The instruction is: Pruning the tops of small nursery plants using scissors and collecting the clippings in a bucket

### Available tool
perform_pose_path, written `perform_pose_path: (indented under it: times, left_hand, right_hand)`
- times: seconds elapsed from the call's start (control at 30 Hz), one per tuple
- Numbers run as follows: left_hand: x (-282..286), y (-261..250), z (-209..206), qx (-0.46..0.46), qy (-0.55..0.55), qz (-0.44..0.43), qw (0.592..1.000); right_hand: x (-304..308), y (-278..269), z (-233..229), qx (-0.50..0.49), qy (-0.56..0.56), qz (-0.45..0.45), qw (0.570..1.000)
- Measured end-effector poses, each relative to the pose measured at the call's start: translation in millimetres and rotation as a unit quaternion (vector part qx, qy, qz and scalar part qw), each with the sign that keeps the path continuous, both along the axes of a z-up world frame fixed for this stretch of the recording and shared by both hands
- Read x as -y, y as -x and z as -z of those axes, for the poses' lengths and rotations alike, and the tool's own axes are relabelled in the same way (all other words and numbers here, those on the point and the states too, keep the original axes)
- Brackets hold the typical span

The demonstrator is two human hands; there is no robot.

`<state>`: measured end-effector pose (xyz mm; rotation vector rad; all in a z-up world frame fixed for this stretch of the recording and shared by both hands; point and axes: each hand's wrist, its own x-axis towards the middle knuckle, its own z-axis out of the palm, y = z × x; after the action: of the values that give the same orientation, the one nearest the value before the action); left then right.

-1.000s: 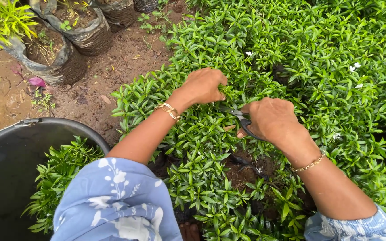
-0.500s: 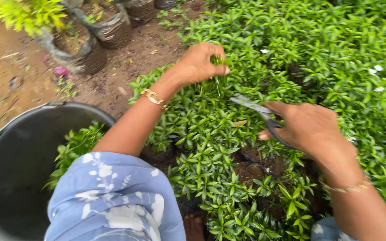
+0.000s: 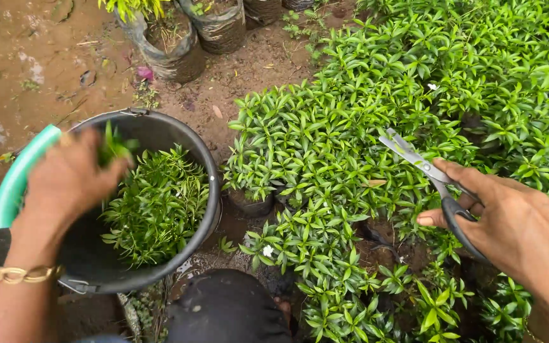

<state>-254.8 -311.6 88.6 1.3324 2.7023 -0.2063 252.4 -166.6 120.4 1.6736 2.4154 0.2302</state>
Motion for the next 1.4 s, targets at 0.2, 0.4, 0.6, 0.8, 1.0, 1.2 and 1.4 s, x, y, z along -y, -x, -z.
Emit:
perform_pose_path:
  times: [0.2, 0.4, 0.6, 0.8, 1.0, 1.2, 1.4]
  left_hand:
    - [-8, -20, 30, -0.054, -0.167, 0.176, 0.969]
    - [-112, -144, 33, 0.086, -0.288, 0.451, 0.841]
    - [-198, -157, 92, 0.146, -0.204, 0.342, 0.906]
    - [-223, -133, 88, 0.36, -0.196, 0.271, 0.871]
    - [-174, -113, 32, 0.252, -0.074, 0.44, 0.859]
    - [-179, -74, 43, 0.305, -0.088, 0.312, 0.896]
    - [-206, -49, 78, 0.415, -0.117, 0.249, 0.867]
  right_hand:
    - [-3, 14, -1, 0.02, 0.02, -0.003, 1.0]
    - [-3, 50, -6, -0.02, 0.132, 0.075, 0.988]
    - [-10, 73, 2, -0.035, 0.174, 0.043, 0.983]
    - [-20, 99, 8, -0.029, 0.183, 0.009, 0.983]
    - [-22, 111, 18, -0.023, 0.168, -0.033, 0.985]
    - [-21, 130, 15, 0.006, 0.199, -0.014, 0.98]
    - [-17, 166, 14, -0.047, 0.169, -0.105, 0.979]
